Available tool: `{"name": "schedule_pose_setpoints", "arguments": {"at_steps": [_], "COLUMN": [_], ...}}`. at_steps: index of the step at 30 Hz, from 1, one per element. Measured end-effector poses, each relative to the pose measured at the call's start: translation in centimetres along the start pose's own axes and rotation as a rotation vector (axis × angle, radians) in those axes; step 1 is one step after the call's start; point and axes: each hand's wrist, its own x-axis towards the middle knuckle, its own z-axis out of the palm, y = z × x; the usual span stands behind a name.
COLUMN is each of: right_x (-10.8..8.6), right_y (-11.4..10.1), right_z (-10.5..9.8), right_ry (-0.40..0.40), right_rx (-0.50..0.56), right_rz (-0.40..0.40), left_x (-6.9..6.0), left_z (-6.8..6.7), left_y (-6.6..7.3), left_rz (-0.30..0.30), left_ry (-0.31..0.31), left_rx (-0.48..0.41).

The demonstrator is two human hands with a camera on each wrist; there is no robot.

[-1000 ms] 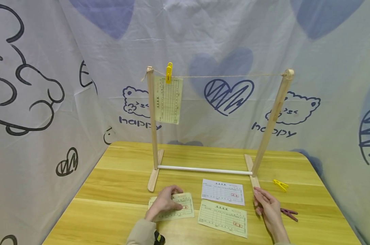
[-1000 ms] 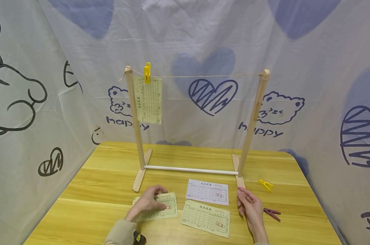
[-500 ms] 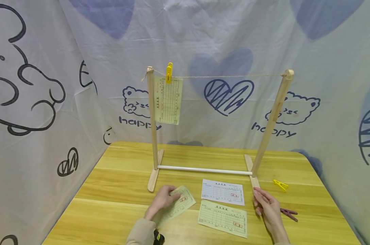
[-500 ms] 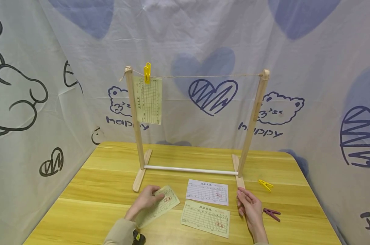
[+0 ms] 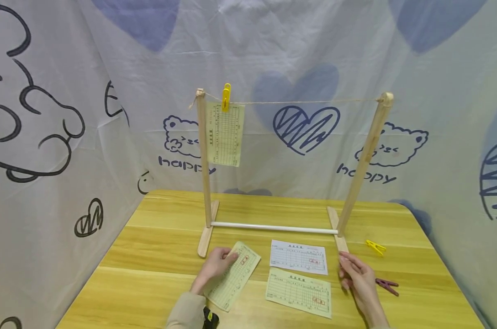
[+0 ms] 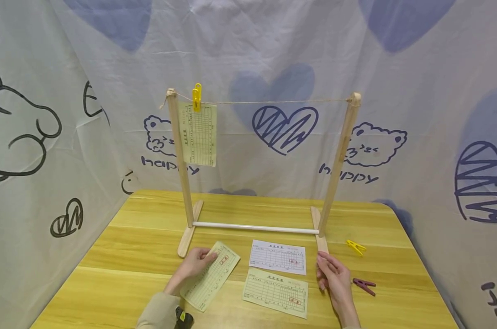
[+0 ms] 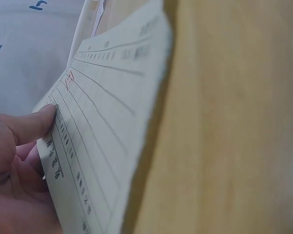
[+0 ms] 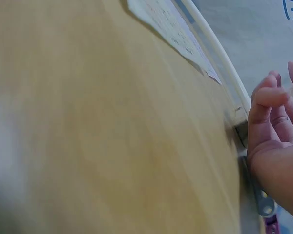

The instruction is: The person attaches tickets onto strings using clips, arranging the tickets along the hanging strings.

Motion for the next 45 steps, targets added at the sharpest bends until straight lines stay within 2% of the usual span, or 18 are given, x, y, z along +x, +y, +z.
{"name": "schedule_pose_setpoints", "arguments": {"at_steps": [5, 10, 14, 19, 22, 25, 29, 31, 35, 40, 45], "right_x": [-0.7, -1.0, -1.2, -1.7, -1.9, -2.0, -2.1, -2.2, -2.2, -1.9, -1.6], "right_y": [-0.2, -0.5, -0.8, -1.3, -1.6, -1.8, -2.2, -2.3, -2.2, -1.9, -1.7], "right_z": [-0.6, -1.9, -3.5, -6.2, -7.9, -9.4, -10.8, -11.1, -10.9, -9.6, -8.4], "right_ry": [-0.053, -0.095, -0.100, -0.101, -0.092, -0.053, -0.004, 0.006, -0.010, -0.040, -0.021], "right_rx": [0.042, 0.074, 0.056, 0.043, 0.006, -0.069, -0.245, -0.363, -0.519, -0.558, -0.597], "right_rz": [-0.098, -0.155, -0.205, -0.251, -0.227, -0.160, -0.065, -0.048, -0.042, -0.012, -0.001], "left_x": [-0.1, -0.2, -0.2, -0.1, -0.1, -0.1, -0.1, -0.2, -0.2, -0.2, -0.2], "left_z": [-0.1, -0.1, -0.1, 0.0, 0.0, 0.0, 0.0, 0.0, -0.1, -0.1, 0.0], "left_y": [0.0, 0.0, 0.0, 0.0, 0.1, 0.1, 0.1, 0.1, 0.2, 0.2, 0.2], "left_rz": [-0.038, -0.025, -0.014, -0.039, -0.053, -0.061, -0.063, -0.061, -0.061, -0.053, -0.057], "left_ry": [0.000, 0.002, 0.005, 0.008, 0.014, 0.015, 0.013, 0.014, 0.013, 0.008, 0.010], "left_rx": [-0.017, -0.030, -0.038, -0.058, -0.058, -0.061, -0.064, -0.060, -0.062, -0.063, -0.072]}}
